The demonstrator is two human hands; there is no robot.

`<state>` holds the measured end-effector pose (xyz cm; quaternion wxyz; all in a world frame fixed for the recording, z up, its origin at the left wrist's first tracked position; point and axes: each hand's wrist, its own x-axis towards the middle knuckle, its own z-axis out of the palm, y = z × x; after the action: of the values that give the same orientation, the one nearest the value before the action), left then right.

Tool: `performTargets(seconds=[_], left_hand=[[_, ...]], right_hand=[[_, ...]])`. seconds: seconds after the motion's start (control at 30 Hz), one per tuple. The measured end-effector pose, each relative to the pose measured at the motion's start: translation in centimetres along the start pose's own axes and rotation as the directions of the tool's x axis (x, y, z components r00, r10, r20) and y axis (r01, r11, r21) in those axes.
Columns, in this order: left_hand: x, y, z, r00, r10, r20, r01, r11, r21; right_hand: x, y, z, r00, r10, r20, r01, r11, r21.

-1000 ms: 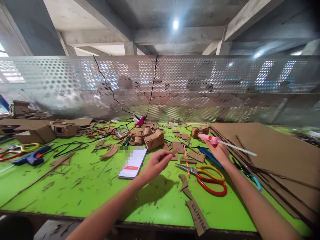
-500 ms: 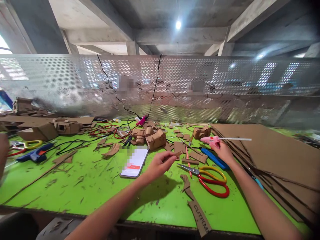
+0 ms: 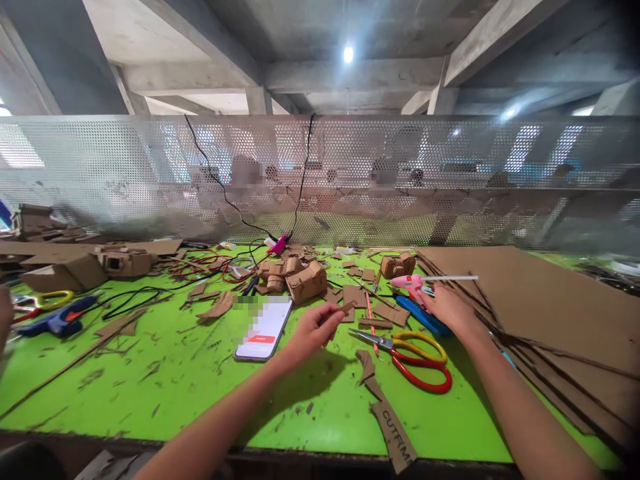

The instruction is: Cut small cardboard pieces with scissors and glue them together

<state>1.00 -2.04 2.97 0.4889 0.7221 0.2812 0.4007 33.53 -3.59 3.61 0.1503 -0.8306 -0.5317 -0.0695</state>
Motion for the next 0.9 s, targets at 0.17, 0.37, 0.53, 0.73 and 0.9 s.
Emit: performTargets(seconds=[0.17,0.37,0.53,0.73,0.9], left_hand=[[0.3,-0.4,0.0,0.998,0.016,-0.055,-0.018,0.999,-0.042],[0.8,-1.5,-0.1,0.997,0.066,-0.039,-0.061,0.990,0.125],[0.8,-1.8,-0.3,0.999,0.039,-0.016,-0.034,0.962,0.271],[0.7,-1.8,-0.1,0.997,-0.001,-0.079,0.026,0.949,0.314],[0.7,-1.4,-0.2,1.000,-0.023,0.006,0.020,0.972,0.236]], right_hand=[[-3.9,-5.2,-1.7,0.964,-0.226,-0.143,0.232,0.972,0.030],[-5.7,-8.0,2.7,0.749,-0.663,-0.016,0.653,0.732,0.193],[-6.0,-8.1,2.7,0.728,-0.686,0.011,0.665,0.709,0.235],[-8.2,-9.6,1.3,0.766,-0.642,-0.023,0.587,0.686,0.430],[-9.6,-10.2,0.7,0.687,-0.719,-0.106,0.694,0.605,0.390]])
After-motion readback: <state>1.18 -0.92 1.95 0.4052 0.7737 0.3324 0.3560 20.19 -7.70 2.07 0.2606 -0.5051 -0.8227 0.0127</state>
